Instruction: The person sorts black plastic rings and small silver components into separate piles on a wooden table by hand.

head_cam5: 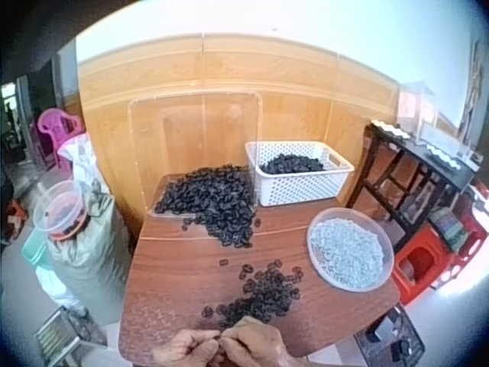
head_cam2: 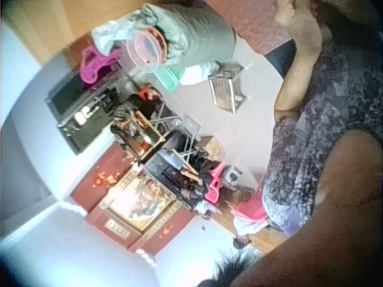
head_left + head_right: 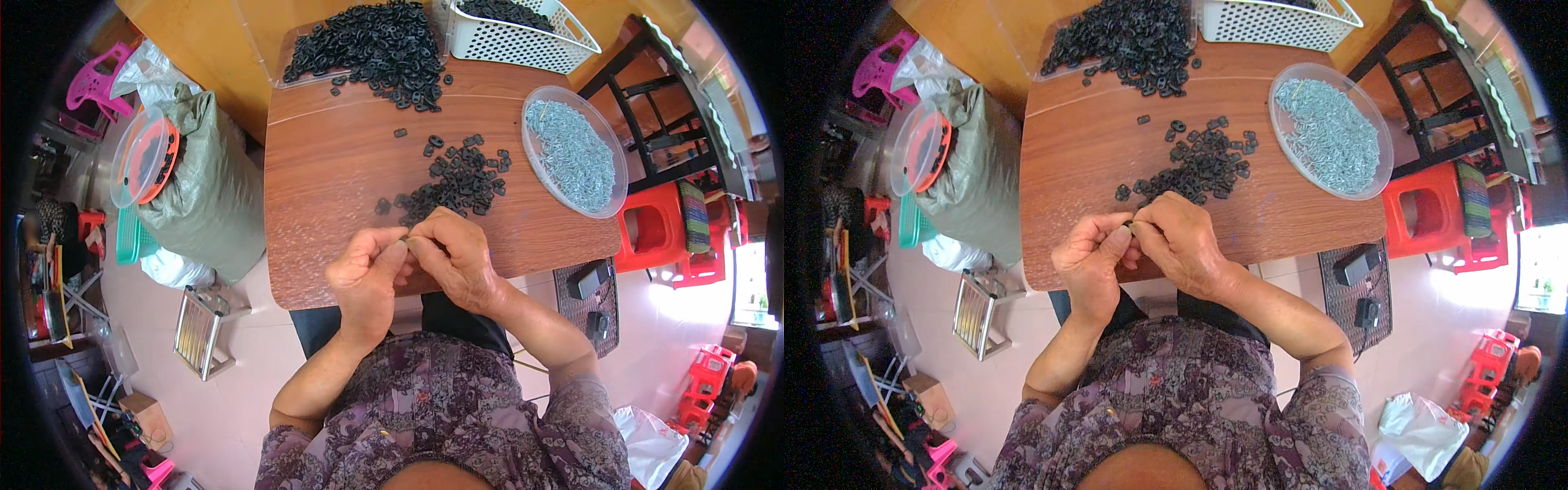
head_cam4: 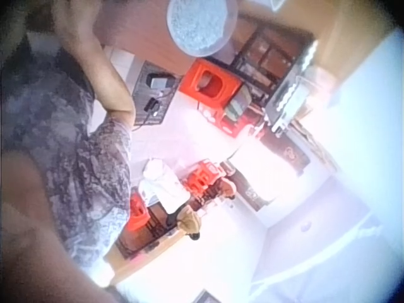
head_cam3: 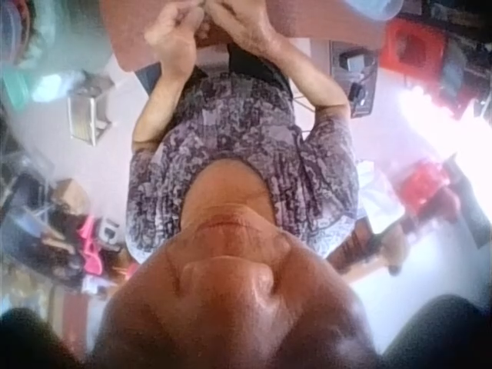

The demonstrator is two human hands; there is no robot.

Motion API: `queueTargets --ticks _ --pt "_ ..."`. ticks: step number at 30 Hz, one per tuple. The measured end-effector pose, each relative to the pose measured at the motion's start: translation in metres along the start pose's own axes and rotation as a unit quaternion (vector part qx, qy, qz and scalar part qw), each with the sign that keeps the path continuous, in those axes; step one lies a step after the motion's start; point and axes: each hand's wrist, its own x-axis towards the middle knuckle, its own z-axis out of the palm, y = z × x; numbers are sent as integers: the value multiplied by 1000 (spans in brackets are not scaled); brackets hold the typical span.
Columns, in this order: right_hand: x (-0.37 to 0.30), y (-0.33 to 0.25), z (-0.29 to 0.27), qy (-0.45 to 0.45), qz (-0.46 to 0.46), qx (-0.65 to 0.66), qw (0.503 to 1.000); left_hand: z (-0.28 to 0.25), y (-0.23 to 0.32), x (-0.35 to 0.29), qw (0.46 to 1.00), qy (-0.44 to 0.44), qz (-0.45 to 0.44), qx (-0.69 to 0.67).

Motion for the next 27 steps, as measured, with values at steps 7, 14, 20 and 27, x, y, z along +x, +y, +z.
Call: queueTargets --ticks 7,14,20,27 --pt "8 2 -2 -11 -30 -29 999 -5 -1 9 997 -3 -46 -67" --pt "20 4 -19 13 131 32 991 -9 -3 21 989 19 -79 -127" --pt "39 13 -33 10 127 -58 990 -14 -4 22 989 25 -80 -118" --pt "86 75 -58 7 13 -350 937 -14 -3 20 987 9 -85 -134"
